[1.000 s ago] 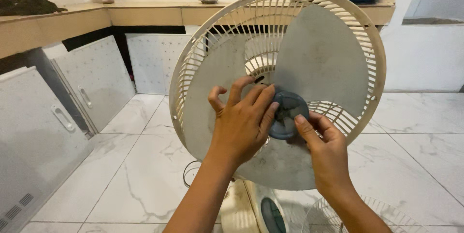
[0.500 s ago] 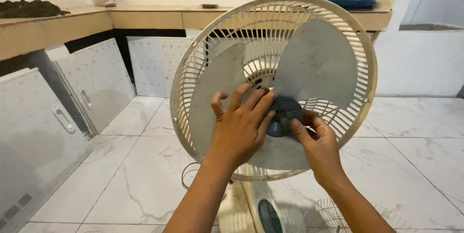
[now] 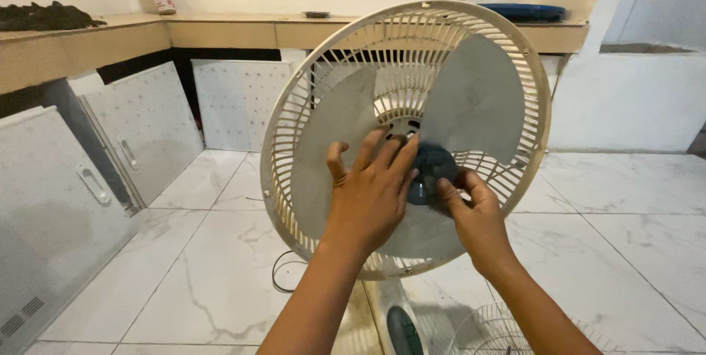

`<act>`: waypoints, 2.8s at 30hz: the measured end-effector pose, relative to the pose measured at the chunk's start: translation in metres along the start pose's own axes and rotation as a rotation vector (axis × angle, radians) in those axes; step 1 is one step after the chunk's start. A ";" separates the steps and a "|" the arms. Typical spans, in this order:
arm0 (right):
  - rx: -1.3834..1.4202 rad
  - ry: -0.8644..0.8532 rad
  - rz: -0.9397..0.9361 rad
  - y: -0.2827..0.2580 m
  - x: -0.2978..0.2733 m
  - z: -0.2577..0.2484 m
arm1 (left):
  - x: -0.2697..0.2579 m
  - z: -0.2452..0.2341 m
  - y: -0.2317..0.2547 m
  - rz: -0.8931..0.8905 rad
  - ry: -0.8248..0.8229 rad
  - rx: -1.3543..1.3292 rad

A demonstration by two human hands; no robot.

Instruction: The person uses a screwdriver to remove screws from the front grill of a standing fan, then detaches the grill. They unscrew the central nut to remove the fan blades, place them on the floor, and reattach the blades and nut to the fan.

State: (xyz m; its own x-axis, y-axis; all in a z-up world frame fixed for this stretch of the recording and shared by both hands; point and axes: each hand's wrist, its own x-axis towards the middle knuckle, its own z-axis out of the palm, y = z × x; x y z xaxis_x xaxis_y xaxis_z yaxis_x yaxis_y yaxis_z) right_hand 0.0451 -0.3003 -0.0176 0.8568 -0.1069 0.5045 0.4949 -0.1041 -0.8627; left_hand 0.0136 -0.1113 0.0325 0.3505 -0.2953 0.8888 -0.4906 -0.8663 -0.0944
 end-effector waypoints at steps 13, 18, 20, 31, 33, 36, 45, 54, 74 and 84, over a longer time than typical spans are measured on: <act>-0.032 -0.044 -0.025 0.013 0.010 0.012 | 0.006 0.017 -0.011 -0.048 -0.042 -0.024; 0.097 -0.066 0.042 0.020 0.019 0.019 | 0.004 0.027 -0.017 -0.083 -0.020 0.005; 0.053 -0.060 0.035 0.020 0.022 0.019 | 0.005 0.033 -0.016 -0.091 -0.007 0.019; -0.025 -0.027 0.003 0.013 0.013 0.020 | 0.000 0.024 -0.011 -0.089 -0.106 0.040; -0.030 -0.023 0.006 0.012 0.011 0.020 | -0.002 0.022 -0.011 -0.095 -0.115 0.035; -0.085 -0.011 0.018 0.009 0.010 0.018 | -0.004 0.021 -0.008 -0.121 -0.097 0.040; -0.100 -0.082 -0.059 -0.002 -0.001 0.006 | -0.004 0.025 -0.004 -0.180 -0.104 0.047; -0.384 -0.050 -0.308 -0.032 -0.038 -0.032 | -0.008 0.012 0.033 -0.192 0.091 -0.094; -0.874 0.127 -0.142 0.064 -0.247 -0.168 | -0.141 0.063 0.240 0.307 -0.464 -0.356; -0.745 -0.030 0.315 0.099 -0.366 -0.199 | -0.266 0.079 0.315 0.339 -0.836 -0.398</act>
State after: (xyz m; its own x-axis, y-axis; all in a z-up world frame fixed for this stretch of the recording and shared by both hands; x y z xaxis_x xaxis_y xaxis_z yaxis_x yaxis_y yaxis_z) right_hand -0.2479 -0.4686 -0.2806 0.9487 -0.2157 0.2312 0.0120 -0.7060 -0.7081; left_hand -0.1706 -0.3374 -0.2692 0.5179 -0.8254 0.2247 -0.8481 -0.5298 0.0085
